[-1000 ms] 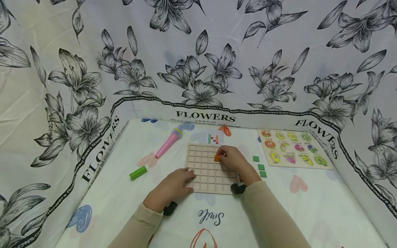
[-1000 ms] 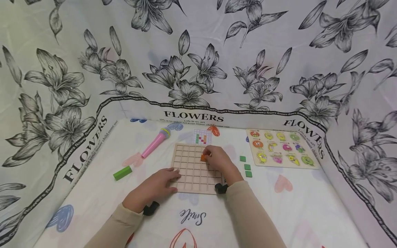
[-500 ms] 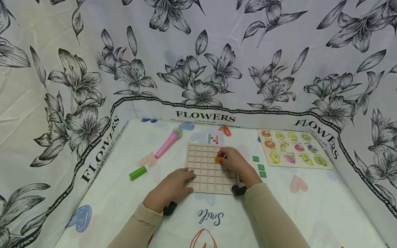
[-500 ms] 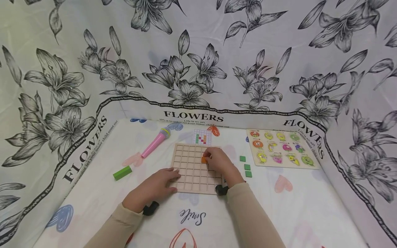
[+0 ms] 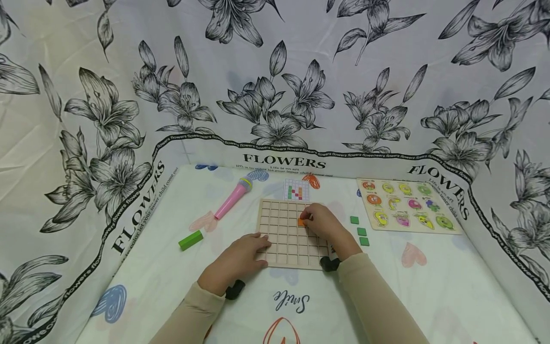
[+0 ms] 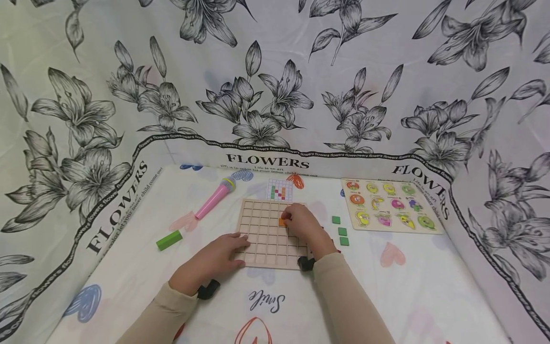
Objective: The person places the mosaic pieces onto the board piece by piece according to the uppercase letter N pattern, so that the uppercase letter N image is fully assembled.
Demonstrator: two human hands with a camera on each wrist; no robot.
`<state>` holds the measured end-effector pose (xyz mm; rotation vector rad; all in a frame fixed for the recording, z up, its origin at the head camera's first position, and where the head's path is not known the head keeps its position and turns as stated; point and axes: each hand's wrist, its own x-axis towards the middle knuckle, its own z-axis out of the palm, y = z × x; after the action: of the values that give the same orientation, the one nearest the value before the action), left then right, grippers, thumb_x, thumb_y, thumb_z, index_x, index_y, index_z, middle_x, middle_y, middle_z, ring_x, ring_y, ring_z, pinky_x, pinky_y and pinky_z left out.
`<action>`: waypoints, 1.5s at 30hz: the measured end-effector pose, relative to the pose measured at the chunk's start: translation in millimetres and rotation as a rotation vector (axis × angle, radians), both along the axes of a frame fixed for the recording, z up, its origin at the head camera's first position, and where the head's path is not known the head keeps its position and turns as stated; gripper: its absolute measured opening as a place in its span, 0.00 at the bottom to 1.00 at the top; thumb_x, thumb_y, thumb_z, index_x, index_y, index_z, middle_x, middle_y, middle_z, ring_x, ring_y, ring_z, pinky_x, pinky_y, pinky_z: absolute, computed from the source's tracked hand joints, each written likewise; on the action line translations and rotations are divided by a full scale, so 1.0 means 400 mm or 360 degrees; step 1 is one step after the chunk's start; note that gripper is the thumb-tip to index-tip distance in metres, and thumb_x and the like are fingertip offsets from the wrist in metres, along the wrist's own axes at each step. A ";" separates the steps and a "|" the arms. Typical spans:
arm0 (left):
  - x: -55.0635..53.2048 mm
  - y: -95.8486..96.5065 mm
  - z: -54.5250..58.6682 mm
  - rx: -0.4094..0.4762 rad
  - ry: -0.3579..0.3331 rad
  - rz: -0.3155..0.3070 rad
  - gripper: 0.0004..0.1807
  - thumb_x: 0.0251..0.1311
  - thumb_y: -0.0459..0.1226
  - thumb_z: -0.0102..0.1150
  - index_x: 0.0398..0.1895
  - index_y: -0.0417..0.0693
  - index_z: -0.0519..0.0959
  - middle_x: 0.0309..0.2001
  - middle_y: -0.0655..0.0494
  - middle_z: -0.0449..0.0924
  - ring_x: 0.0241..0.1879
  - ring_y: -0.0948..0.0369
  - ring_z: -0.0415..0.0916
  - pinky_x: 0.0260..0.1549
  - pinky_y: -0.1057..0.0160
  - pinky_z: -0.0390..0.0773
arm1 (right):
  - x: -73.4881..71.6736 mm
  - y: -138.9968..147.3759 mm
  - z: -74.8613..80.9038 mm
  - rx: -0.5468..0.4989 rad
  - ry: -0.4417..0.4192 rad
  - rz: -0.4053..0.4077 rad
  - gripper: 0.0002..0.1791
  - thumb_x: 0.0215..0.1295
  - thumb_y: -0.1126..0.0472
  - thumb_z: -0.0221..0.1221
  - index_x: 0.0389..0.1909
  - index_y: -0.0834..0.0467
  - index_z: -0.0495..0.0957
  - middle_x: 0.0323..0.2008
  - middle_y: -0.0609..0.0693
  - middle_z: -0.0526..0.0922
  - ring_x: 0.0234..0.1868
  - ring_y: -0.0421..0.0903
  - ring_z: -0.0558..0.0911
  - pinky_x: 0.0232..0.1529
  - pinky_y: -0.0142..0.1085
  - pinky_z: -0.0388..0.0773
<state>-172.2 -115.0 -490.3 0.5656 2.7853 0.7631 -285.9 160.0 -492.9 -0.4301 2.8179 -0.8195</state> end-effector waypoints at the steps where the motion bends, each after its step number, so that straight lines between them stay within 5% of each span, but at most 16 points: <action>1: 0.000 0.000 0.000 0.0001 0.0000 0.0000 0.28 0.65 0.38 0.77 0.69 0.45 0.84 0.75 0.46 0.78 0.81 0.45 0.67 0.77 0.41 0.71 | 0.003 0.004 0.004 -0.0014 0.0008 0.0000 0.04 0.77 0.61 0.66 0.45 0.54 0.89 0.45 0.49 0.86 0.44 0.47 0.80 0.53 0.47 0.83; 12: 0.002 -0.002 -0.002 -0.0011 0.0007 0.0008 0.28 0.66 0.38 0.77 0.69 0.45 0.84 0.76 0.47 0.77 0.80 0.45 0.68 0.77 0.41 0.71 | 0.012 0.134 0.046 -0.0059 -0.0017 -0.0317 0.13 0.82 0.61 0.60 0.59 0.57 0.87 0.56 0.56 0.84 0.49 0.53 0.80 0.49 0.45 0.85; 20: 0.001 -0.007 -0.004 -0.0008 0.0021 -0.0004 0.28 0.65 0.38 0.77 0.69 0.45 0.84 0.76 0.47 0.77 0.80 0.45 0.68 0.77 0.41 0.71 | 0.047 0.204 0.037 0.0078 -0.0174 -0.0271 0.12 0.78 0.63 0.63 0.56 0.56 0.88 0.53 0.56 0.84 0.48 0.53 0.79 0.50 0.46 0.83; 28: -0.003 -0.011 -0.003 -0.0019 0.0037 0.0013 0.28 0.65 0.39 0.78 0.68 0.46 0.84 0.76 0.47 0.78 0.80 0.46 0.68 0.77 0.41 0.72 | 0.087 0.217 0.010 0.0078 -0.0134 0.0005 0.11 0.74 0.61 0.70 0.53 0.55 0.91 0.46 0.50 0.85 0.44 0.48 0.78 0.50 0.45 0.82; 45: -0.002 -0.007 -0.007 0.0013 0.0031 -0.0017 0.29 0.65 0.38 0.77 0.69 0.46 0.83 0.76 0.47 0.77 0.80 0.45 0.68 0.77 0.41 0.71 | 0.112 0.221 0.010 -0.0053 -0.0149 -0.0262 0.04 0.74 0.61 0.69 0.45 0.54 0.84 0.41 0.51 0.85 0.40 0.49 0.80 0.42 0.41 0.79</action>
<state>-172.9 -117.6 -493.2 0.5919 2.7960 0.7709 -241.0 248.5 -488.7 -0.1605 2.7838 -0.8946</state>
